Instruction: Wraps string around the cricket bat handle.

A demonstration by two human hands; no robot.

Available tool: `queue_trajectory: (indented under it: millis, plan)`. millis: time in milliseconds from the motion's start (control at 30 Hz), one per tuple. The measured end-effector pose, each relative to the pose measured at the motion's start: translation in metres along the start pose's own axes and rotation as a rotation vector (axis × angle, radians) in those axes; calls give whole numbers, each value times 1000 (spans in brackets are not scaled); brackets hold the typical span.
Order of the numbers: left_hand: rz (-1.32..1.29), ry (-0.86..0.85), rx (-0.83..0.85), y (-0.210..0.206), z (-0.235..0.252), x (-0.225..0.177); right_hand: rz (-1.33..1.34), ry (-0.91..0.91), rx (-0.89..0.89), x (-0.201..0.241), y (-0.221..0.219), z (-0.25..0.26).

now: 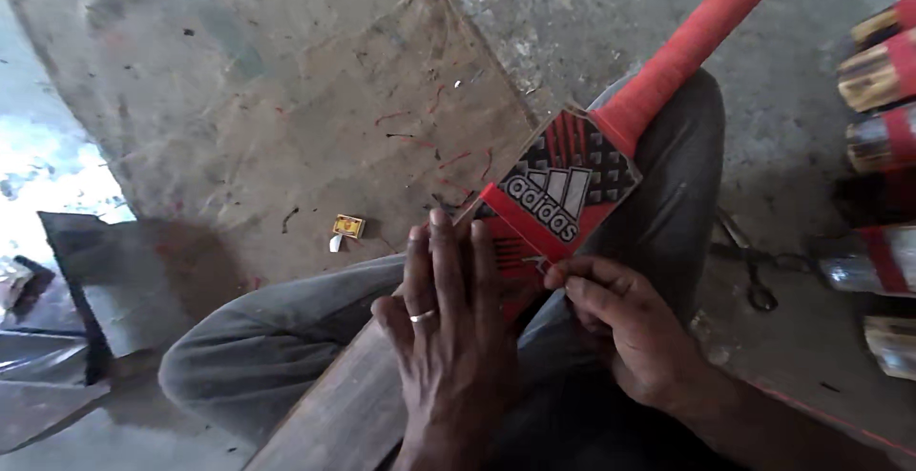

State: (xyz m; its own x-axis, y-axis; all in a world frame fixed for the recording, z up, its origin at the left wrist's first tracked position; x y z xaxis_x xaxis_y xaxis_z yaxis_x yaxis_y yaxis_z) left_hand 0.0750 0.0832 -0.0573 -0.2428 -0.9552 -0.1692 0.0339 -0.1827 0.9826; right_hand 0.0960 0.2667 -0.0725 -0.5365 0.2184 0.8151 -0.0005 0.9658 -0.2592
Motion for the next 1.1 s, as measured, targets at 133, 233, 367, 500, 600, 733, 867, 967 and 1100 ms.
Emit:
queue_trajectory:
  millis: [133, 233, 367, 500, 600, 733, 867, 967, 1100]
  plan:
    - [-62, -33, 31, 4, 7, 7, 90, -30, -50, -33, 23, -14]
    - [-75, -50, 40, 7, 10, 11, 154, -22, -14, -37, 27, -17]
    - [-197, -96, 154, 21, 17, 17, 163, 3, 63, -29, 27, -18]
    - [-585, -23, 480, 48, 25, 33, 144, 71, 178, -5, 16, -17]
    - [-946, 141, 797, 64, 30, 43, 168, 129, 246, 9, 6, -15]
    - [-1306, 165, 1056, 50, 39, 54, 199, 134, 244, 14, 0, -9]
    - [-1345, 145, 867, 52, 49, 68, 181, 82, 202, 24, -9, 4]
    - [-550, -21, 237, 75, 29, 54, 159, 60, 173, 41, -23, 15]
    - [140, -46, -6, 29, -19, -5, 87, 25, 121, 44, -30, 17]
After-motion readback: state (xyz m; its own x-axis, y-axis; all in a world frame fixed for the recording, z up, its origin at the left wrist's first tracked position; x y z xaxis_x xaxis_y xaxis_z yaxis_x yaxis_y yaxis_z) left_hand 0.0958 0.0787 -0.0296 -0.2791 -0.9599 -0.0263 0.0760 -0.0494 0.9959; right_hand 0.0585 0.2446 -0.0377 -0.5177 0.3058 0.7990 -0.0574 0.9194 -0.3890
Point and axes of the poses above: each hand's wrist, its own z-axis towards the middle knuckle, its own y-axis out of the back of the hand, x = y × z, the point moved 2 cm from there along z, towards the middle knuckle, and after that the axes turned 7 degrees about -z, right-handed, at the moved point
